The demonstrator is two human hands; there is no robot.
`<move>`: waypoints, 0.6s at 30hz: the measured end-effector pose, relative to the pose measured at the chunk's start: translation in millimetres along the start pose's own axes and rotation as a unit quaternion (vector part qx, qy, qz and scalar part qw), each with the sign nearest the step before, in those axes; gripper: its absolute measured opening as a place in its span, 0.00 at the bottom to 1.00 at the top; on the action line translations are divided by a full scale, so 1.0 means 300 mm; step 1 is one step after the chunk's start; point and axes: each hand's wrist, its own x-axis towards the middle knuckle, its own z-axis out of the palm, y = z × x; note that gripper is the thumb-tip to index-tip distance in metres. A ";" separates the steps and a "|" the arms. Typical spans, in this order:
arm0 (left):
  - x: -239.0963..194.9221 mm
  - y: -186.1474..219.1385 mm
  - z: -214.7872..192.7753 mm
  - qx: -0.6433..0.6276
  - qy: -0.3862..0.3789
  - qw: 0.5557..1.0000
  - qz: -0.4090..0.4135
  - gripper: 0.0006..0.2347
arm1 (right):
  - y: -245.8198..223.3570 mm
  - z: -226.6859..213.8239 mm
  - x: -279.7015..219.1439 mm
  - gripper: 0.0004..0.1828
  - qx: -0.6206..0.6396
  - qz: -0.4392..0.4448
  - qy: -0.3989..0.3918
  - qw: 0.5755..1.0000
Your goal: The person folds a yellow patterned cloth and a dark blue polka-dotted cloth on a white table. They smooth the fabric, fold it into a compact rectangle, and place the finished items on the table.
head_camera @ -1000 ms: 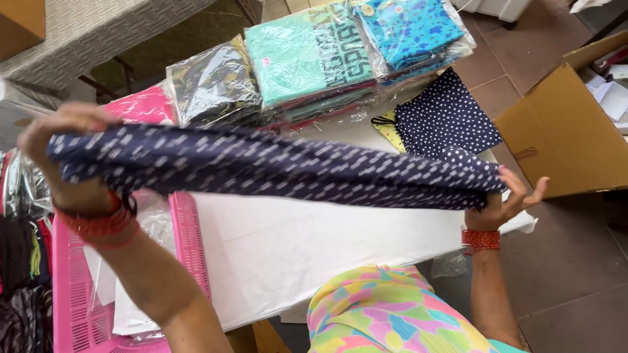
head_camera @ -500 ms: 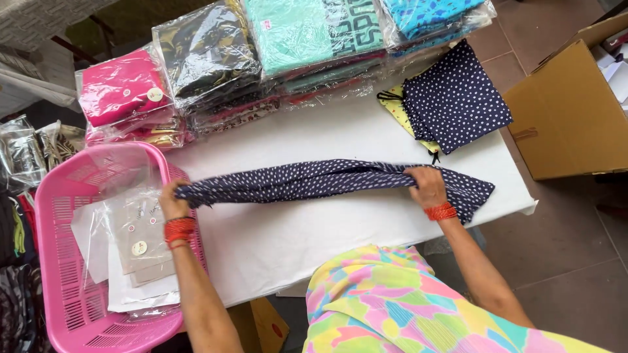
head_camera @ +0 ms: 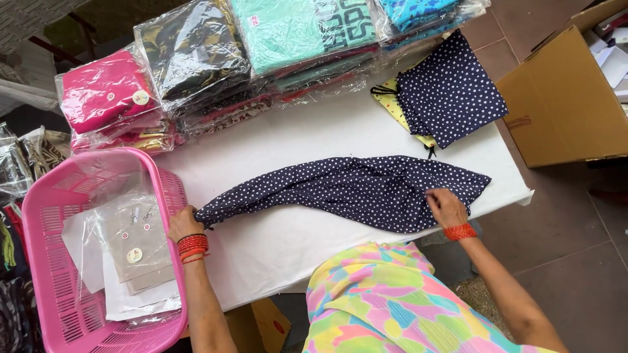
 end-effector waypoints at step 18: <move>-0.109 -0.147 0.351 0.151 -0.233 0.960 -0.018 0.12 | 0.013 -0.095 0.002 0.23 -0.190 -0.027 0.066 0.979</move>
